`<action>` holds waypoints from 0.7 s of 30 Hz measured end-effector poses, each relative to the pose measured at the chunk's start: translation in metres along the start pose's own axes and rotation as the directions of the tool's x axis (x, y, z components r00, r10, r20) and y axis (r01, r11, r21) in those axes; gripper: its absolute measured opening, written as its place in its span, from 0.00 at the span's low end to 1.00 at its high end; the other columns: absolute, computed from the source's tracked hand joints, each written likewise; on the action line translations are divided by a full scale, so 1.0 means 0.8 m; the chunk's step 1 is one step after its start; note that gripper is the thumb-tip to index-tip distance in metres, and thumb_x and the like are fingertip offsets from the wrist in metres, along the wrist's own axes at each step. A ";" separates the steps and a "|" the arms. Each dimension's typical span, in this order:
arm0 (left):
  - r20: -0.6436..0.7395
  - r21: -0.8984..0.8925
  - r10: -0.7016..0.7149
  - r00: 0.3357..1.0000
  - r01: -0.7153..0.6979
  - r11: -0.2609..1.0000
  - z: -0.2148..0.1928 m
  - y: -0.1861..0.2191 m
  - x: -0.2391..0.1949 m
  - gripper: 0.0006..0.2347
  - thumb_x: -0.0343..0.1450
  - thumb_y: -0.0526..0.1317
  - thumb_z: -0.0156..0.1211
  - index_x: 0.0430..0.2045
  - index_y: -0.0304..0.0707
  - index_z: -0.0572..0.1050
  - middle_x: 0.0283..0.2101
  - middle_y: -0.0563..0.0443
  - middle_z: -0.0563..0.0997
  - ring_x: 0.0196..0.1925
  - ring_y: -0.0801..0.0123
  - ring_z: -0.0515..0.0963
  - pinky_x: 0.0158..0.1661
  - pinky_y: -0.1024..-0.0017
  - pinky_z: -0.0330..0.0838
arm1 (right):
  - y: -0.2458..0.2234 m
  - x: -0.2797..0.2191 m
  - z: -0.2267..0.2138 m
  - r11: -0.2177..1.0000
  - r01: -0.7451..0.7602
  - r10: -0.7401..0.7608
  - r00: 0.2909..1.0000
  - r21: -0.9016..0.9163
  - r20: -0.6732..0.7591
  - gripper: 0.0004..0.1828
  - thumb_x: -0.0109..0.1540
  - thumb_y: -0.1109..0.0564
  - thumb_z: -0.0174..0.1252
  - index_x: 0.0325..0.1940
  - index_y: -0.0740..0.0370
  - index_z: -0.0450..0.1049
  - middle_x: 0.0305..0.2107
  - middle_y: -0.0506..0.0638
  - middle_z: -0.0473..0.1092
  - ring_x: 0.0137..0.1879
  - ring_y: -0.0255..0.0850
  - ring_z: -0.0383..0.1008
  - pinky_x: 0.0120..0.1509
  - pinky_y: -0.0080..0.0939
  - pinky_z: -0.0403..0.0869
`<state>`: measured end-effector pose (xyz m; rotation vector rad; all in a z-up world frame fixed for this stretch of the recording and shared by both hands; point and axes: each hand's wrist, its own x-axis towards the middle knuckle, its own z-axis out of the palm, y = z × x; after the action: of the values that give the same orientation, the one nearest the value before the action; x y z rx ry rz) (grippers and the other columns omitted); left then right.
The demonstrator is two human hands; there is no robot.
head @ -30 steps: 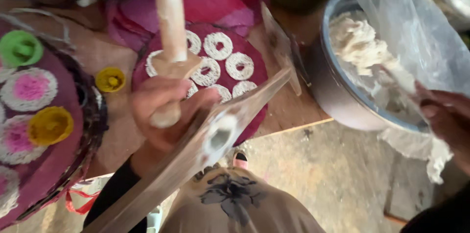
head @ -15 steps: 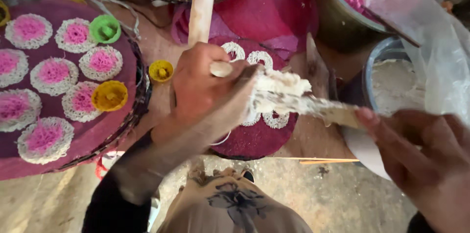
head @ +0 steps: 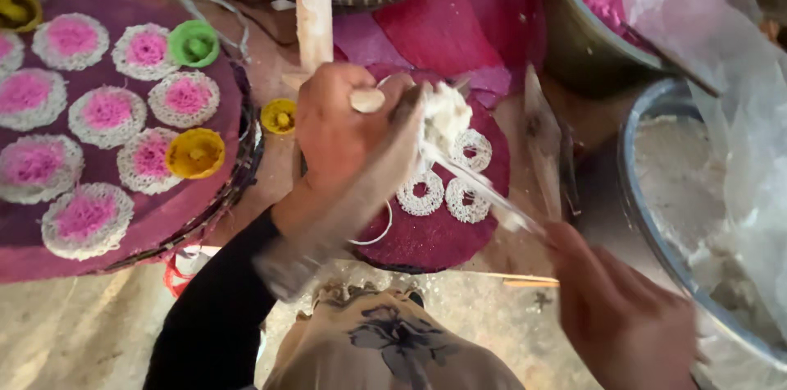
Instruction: The person makes traditional treats by extruding dough through a wooden tool onto purple mats to create lacy circular patterns, then applies colored toppings using small molds.
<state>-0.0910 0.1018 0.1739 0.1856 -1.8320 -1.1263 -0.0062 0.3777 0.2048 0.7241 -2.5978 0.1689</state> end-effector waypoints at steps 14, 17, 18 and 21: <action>-0.238 -0.416 0.200 0.950 -0.286 0.863 0.056 -0.005 -0.028 0.22 0.70 0.20 0.74 0.48 0.36 0.65 0.43 0.46 0.72 0.38 0.74 0.81 0.32 0.81 0.80 | -0.005 -0.057 0.163 0.669 -0.194 0.341 0.938 0.717 -0.064 0.17 0.68 0.63 0.56 0.61 0.68 0.73 0.31 0.47 0.76 0.39 0.27 0.74 0.42 0.26 0.72; -0.067 -0.631 -0.060 0.996 0.005 0.776 0.057 -0.008 -0.020 0.20 0.71 0.26 0.72 0.49 0.36 0.63 0.45 0.44 0.71 0.42 0.69 0.81 0.37 0.77 0.81 | 0.018 -0.077 0.156 0.541 -0.222 0.279 0.957 0.811 0.076 0.16 0.68 0.63 0.55 0.61 0.67 0.75 0.30 0.47 0.74 0.36 0.27 0.72 0.41 0.25 0.70; -0.014 -0.633 -0.092 0.996 0.063 0.772 0.054 -0.009 -0.013 0.20 0.71 0.26 0.71 0.50 0.36 0.64 0.46 0.44 0.72 0.43 0.69 0.81 0.38 0.77 0.81 | 0.033 -0.080 0.146 0.578 -0.250 0.287 0.953 0.777 0.093 0.14 0.67 0.64 0.56 0.56 0.66 0.77 0.32 0.48 0.76 0.37 0.29 0.74 0.40 0.27 0.72; 0.126 -0.510 -0.006 0.992 0.070 0.857 0.036 -0.019 0.017 0.20 0.72 0.28 0.70 0.51 0.37 0.64 0.47 0.44 0.72 0.45 0.69 0.80 0.41 0.75 0.80 | 0.116 -0.092 0.084 0.535 -0.025 0.223 0.968 0.844 -0.113 0.11 0.67 0.63 0.58 0.53 0.60 0.74 0.51 0.48 0.73 0.53 0.36 0.73 0.60 0.37 0.75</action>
<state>-0.1258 0.1034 0.1671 -0.1639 -1.5638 -1.6433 -0.0230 0.4755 0.1118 0.7382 -2.2400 1.5533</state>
